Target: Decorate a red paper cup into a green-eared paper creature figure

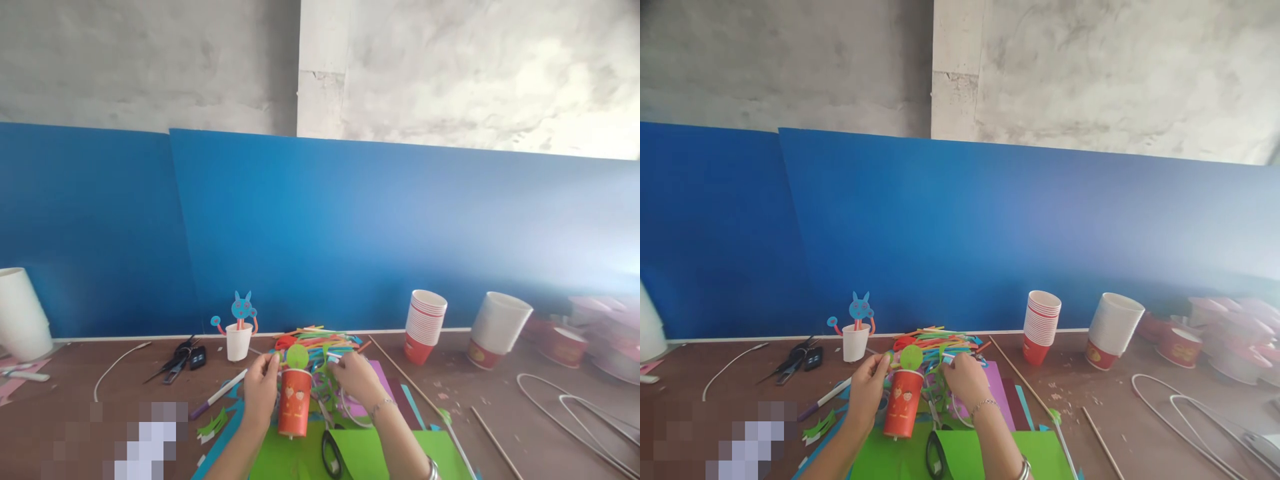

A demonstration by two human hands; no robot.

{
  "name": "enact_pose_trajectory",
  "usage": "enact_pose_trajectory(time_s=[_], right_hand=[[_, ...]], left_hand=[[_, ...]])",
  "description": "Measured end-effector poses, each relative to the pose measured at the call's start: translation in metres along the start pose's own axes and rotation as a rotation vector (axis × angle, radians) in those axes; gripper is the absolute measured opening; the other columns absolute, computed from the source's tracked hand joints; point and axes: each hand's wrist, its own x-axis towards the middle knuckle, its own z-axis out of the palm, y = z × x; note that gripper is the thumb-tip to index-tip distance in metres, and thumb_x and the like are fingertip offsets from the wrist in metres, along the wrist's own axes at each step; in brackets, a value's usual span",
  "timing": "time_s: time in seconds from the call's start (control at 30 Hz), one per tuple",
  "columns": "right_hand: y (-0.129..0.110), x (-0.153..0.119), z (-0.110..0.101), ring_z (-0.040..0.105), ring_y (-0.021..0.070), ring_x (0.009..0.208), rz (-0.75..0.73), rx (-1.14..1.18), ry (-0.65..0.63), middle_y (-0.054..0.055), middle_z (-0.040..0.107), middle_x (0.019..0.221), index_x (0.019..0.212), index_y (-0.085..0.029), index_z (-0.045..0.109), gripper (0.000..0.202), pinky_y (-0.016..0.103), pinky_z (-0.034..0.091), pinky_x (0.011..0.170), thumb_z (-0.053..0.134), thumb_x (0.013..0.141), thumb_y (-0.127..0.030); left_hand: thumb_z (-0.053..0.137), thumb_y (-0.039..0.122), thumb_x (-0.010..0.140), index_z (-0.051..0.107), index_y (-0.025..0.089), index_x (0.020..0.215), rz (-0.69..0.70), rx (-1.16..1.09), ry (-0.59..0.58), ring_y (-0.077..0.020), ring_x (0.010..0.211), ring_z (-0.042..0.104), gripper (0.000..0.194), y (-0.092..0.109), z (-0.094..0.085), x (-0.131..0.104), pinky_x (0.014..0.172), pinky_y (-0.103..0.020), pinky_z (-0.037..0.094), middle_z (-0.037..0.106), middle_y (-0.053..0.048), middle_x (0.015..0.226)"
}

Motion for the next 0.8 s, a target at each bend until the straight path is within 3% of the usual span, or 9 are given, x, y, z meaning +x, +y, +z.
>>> enact_pose_trajectory(time_s=[0.13,0.3,0.5,0.67,0.8], right_hand=[[0.004,0.002,0.009,0.042,0.0135,0.030,0.060,0.086,-0.101,0.001,0.041,0.027,0.031,-0.021,0.043,0.053,0.027,0.034,0.046,0.057,0.082,-0.029],[0.000,0.004,0.018,0.033,0.0084,0.028,0.100,0.325,-0.128,-0.004,0.040,0.029,0.043,-0.019,0.052,0.040,0.023,0.027,0.039,0.061,0.081,-0.028],[-0.012,0.003,0.034,0.046,0.0066,0.037,0.134,0.669,-0.183,0.002,0.065,0.061,0.069,-0.016,0.063,0.023,0.018,0.028,0.037,0.060,0.082,-0.035],[-0.015,0.000,0.041,0.035,0.0038,0.034,0.080,0.784,-0.170,0.000,0.059,0.050,0.059,-0.014,0.061,0.030,0.019,0.022,0.036,0.065,0.074,-0.040],[-0.015,-0.002,0.037,0.032,0.0040,0.034,-0.015,0.811,-0.171,0.002,0.062,0.052,0.053,-0.016,0.057,0.035,0.020,0.021,0.038,0.069,0.066,-0.045]], left_hand=[[0.065,0.063,0.067,0.063,0.018,0.066,-0.052,-0.073,0.019,-0.0201,0.064,0.054,0.046,-0.004,0.000,0.002,0.062,-0.029,0.040,0.060,-0.001,0.061],[0.071,0.062,0.062,0.066,0.016,0.074,-0.141,-0.214,0.008,-0.0233,0.072,0.060,0.048,0.002,0.002,0.000,0.068,-0.032,0.045,0.066,-0.005,0.069],[0.074,0.061,0.057,0.063,0.019,0.076,-0.212,-0.414,-0.025,-0.0233,0.074,0.064,0.048,0.019,0.012,-0.010,0.065,-0.032,0.049,0.068,-0.004,0.073],[0.073,0.061,0.060,0.060,0.018,0.074,-0.240,-0.463,-0.076,-0.0239,0.072,0.065,0.047,0.031,0.017,-0.018,0.062,-0.033,0.050,0.068,-0.005,0.072],[0.069,0.061,0.065,0.058,0.017,0.066,-0.190,-0.392,-0.084,-0.0211,0.065,0.063,0.045,0.032,0.016,-0.021,0.060,-0.031,0.050,0.065,-0.003,0.065]])
